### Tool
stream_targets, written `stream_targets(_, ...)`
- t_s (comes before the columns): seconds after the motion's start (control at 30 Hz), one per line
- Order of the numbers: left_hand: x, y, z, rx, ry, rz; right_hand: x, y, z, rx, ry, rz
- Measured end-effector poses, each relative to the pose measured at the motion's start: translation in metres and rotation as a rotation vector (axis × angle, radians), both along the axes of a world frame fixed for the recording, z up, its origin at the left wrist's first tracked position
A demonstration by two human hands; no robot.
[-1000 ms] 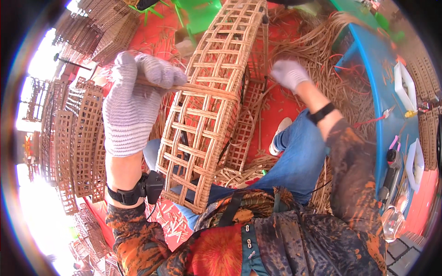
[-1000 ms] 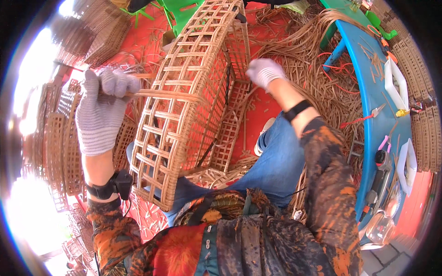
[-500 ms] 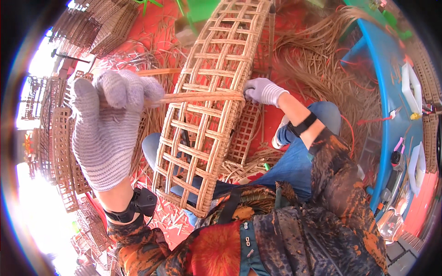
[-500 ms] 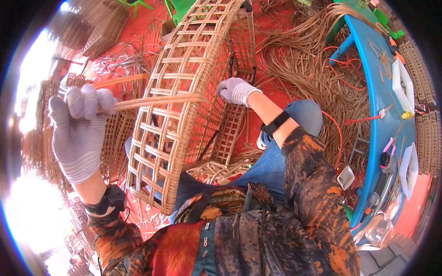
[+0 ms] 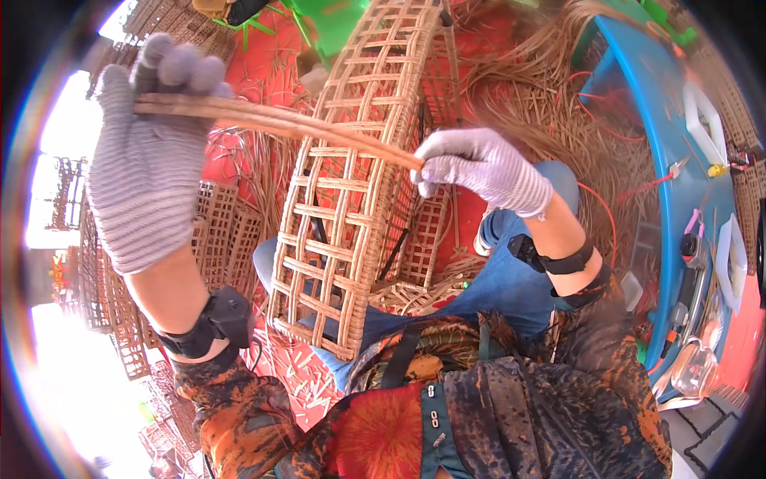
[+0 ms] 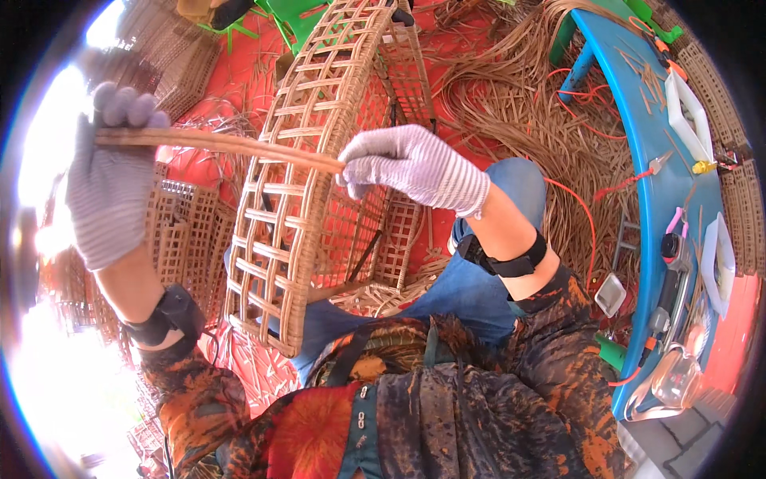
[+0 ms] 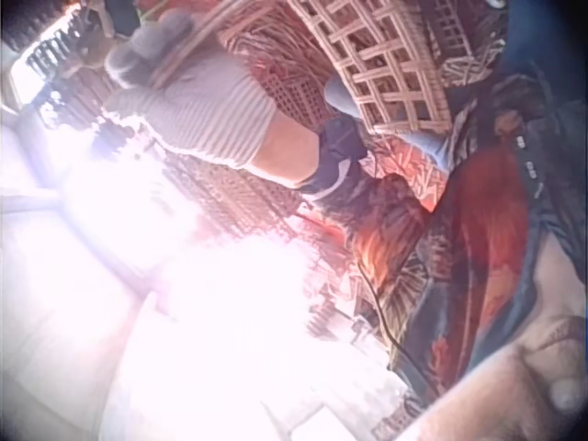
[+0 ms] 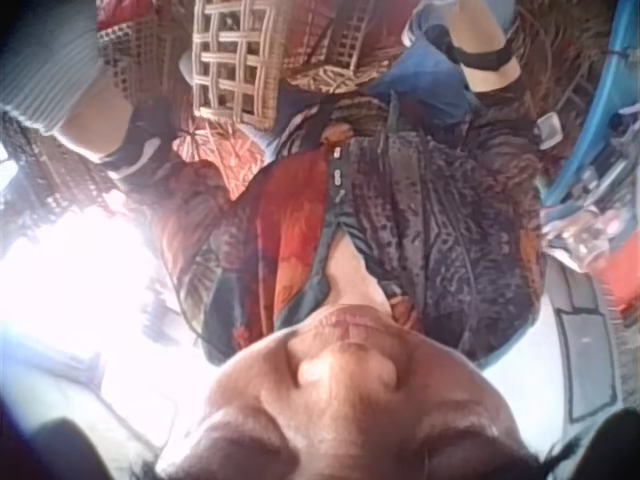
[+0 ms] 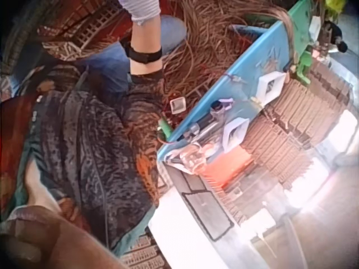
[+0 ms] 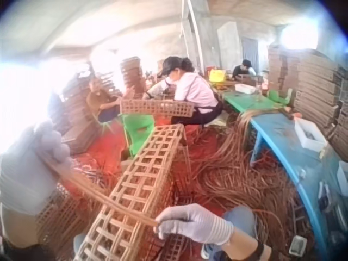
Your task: The person is weaving thin wicker strips into a wooden chair frame or base.
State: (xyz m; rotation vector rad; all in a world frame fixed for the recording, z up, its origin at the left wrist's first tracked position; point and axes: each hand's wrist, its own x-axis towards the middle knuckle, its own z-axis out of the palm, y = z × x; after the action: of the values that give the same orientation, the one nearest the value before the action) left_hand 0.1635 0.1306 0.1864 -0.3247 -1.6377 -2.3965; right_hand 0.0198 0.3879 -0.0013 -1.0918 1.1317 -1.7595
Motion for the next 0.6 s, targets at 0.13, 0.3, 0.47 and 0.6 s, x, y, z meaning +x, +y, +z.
stream_targets(0.13, 0.002, -0.047, 0.018, -0.006, 0.010, 0.004, -0.006, 0.018, 0.010, 0.002, 0.066, -0.053)
stream_targets(0.3, 0.006, -0.106, 0.001, 0.107, -0.074, 0.042, 0.002, 0.030, 0.016, 0.088, 0.153, -0.254)
stream_targets(0.47, 0.014, -0.105, -0.009, 0.112, -0.036, 0.089, 0.022, 0.023, 0.022, 0.003, 0.161, -0.284)
stream_targets(0.6, 0.014, -0.076, -0.004, 0.067, -0.058, 0.368, 0.029, 0.014, 0.032, 0.061, 0.217, -0.182)
